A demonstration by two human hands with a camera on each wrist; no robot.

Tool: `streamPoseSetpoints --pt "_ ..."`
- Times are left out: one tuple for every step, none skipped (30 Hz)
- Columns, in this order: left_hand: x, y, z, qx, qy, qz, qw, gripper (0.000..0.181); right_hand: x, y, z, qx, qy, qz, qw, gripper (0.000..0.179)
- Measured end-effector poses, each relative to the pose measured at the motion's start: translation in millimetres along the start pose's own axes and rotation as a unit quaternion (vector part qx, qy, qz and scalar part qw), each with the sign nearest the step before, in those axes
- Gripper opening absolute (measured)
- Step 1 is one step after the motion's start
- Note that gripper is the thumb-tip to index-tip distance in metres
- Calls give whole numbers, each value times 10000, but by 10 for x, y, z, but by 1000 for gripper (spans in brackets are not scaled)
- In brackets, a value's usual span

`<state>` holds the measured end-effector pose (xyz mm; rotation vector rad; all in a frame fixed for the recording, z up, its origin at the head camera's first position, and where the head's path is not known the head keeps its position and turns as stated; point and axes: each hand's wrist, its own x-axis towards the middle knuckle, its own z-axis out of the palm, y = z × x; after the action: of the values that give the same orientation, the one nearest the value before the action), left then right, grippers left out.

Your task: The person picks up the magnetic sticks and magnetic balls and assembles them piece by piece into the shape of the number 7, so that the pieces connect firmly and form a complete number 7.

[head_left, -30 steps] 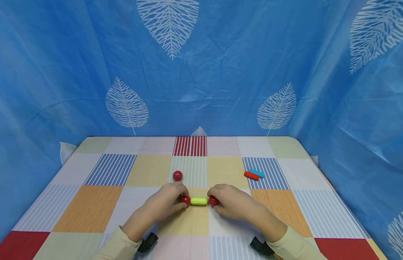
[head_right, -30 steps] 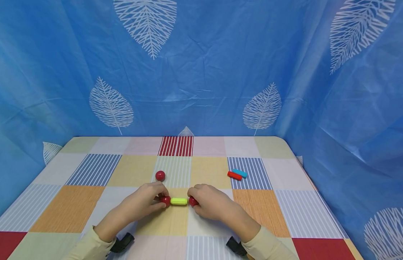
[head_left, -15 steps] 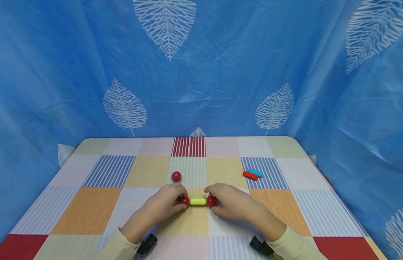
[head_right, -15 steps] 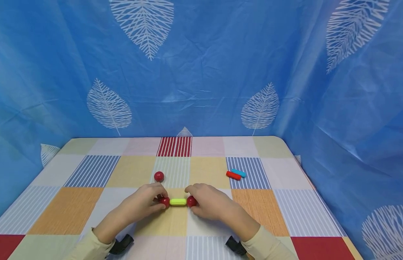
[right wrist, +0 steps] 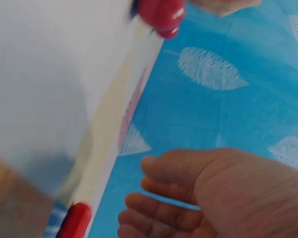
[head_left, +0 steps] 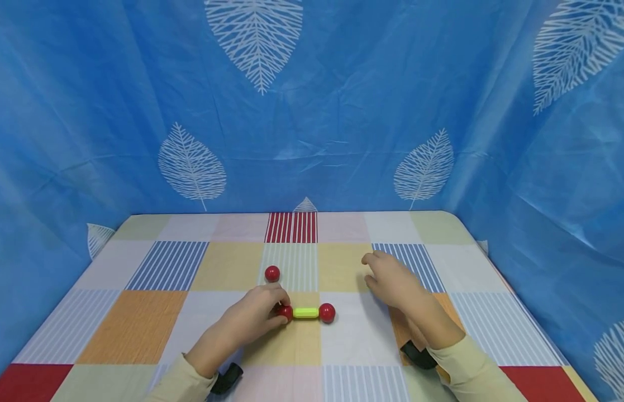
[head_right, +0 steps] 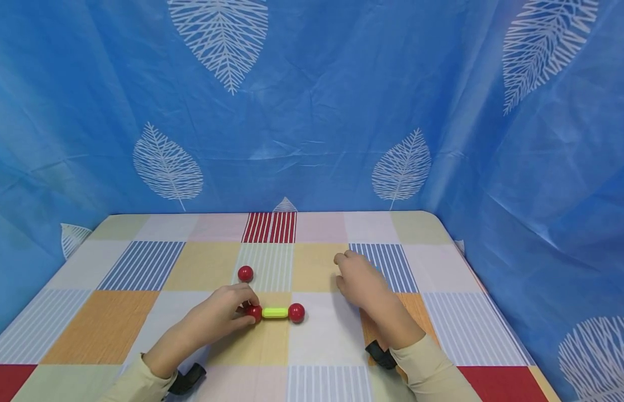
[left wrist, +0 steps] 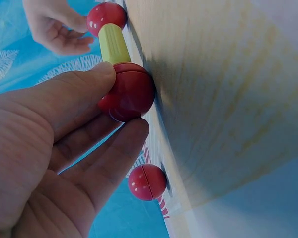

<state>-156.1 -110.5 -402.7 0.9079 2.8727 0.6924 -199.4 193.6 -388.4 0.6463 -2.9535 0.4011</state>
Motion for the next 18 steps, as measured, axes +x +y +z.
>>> streamPoseSetpoints --pt "0 2 0 2 -7 -12 10000 18 4 39 3 -68 -12 146 9999 30" --pt "-1 4 -2 2 -10 -17 10000 18 6 73 6 -155 -14 282 9995 28" --pt "-1 6 -4 2 -11 -12 10000 18 7 102 8 -245 -9 392 9989 26" --pt "-2 7 -5 1 -13 -9 10000 18 9 128 14 -329 -16 485 9983 23" --pt "-3 7 -5 3 -14 3 10000 18 11 152 21 -413 -28 551 9976 19" --pt "-4 8 -5 6 -10 19 10000 18 11 171 25 -497 -49 590 9970 16" --pt "-5 7 -5 10 -11 33 10000 18 13 186 30 -564 -78 640 9963 13" --pt "-6 6 -5 13 -8 47 10000 18 13 197 35 -612 -115 664 9959 9" --pt "-6 4 -5 15 -1 56 10000 18 12 205 38 -633 -156 681 9955 7" --pt "-7 2 -5 19 3 61 10000 18 11 212 43 -638 -195 690 9954 5" --pt "-8 0 -4 23 6 61 10000 18 11 218 46 -630 -216 688 9954 4" --pt "-9 -2 -5 22 8 50 10000 18 9 222 49 -616 -234 688 9955 4" --pt "-9 -4 -4 21 7 42 10000 18 8 225 51 -604 -230 709 9954 4" --pt "-9 -5 -4 22 9 38 10000 18 8 230 55 -597 -213 724 9954 5" --pt "-9 -7 -4 30 11 41 10000 18 8 233 58 -593 -185 746 9953 5" --pt "-9 -8 -4 40 8 42 10000 18 10 236 60 -582 -165 775 9952 5" --pt "-9 -9 -4 52 12 42 10000 18 11 241 64 -580 -144 807 9949 5" --pt "-9 -10 -3 66 15 50 10000 18 13 243 67 -577 -129 839 9947 5"
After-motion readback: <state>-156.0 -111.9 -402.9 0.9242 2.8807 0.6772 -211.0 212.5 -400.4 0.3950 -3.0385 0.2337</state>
